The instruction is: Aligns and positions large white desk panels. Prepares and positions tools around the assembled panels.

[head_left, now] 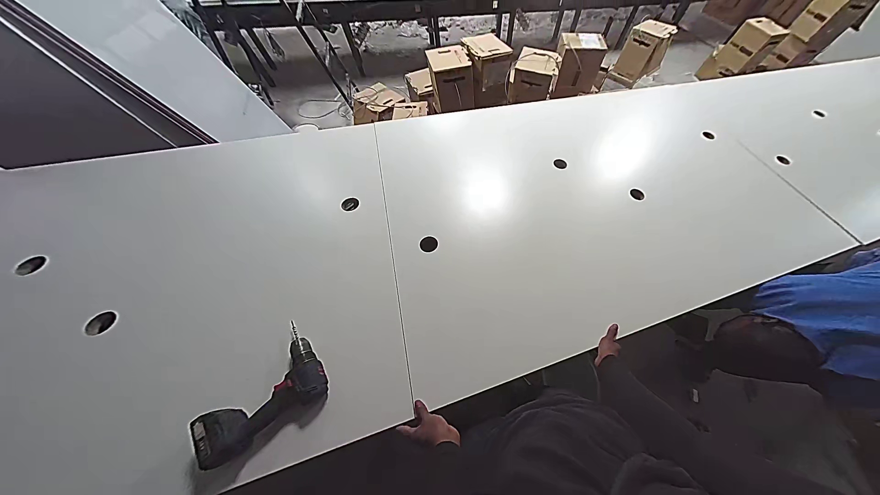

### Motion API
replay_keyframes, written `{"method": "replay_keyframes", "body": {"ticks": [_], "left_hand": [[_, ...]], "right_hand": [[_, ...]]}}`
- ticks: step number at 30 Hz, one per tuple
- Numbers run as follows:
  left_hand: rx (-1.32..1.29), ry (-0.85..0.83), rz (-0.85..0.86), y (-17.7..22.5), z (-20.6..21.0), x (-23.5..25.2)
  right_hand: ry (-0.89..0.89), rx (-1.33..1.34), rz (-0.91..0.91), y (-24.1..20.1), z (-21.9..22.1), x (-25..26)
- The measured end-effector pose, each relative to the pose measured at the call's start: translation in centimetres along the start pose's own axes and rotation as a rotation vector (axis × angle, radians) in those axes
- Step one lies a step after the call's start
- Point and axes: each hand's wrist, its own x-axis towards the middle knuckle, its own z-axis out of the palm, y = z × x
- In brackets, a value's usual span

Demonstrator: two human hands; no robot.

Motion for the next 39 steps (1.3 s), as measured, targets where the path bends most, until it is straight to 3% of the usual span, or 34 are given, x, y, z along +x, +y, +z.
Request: {"method": "replay_keyframes", "body": {"ticks": [7, 11, 22, 26, 39], "left_hand": [[0.136, -0.051, -0.011, -0.2, -0.2, -1.0], [0.067, -0.141, -0.039, -0.6, -0.4, -1.2], [-0.069, -0.05, -0.03, -1.1, -0.5, -1.9], [-0.008, -0.003, 0.017, -1.0, -0.3, -2.4], [0.02, -0.061, 0.005, -2.4, -0.5, -3.2]], "right_hand": [[-0.022, -0.005, -0.004, 0.0, 0.0, -0.3], [-0.025, -0.026, -0.025, 0.0, 0.0, -0.2], [-0.01, -0.121, -0.087, 0.1, -0.4, -0.1], [-0.005, -0.175, -0.092, -0.3, -0.6, -0.9], [0.009, -0.24, -0.149, 0.6, -0.6, -0.7]]}}
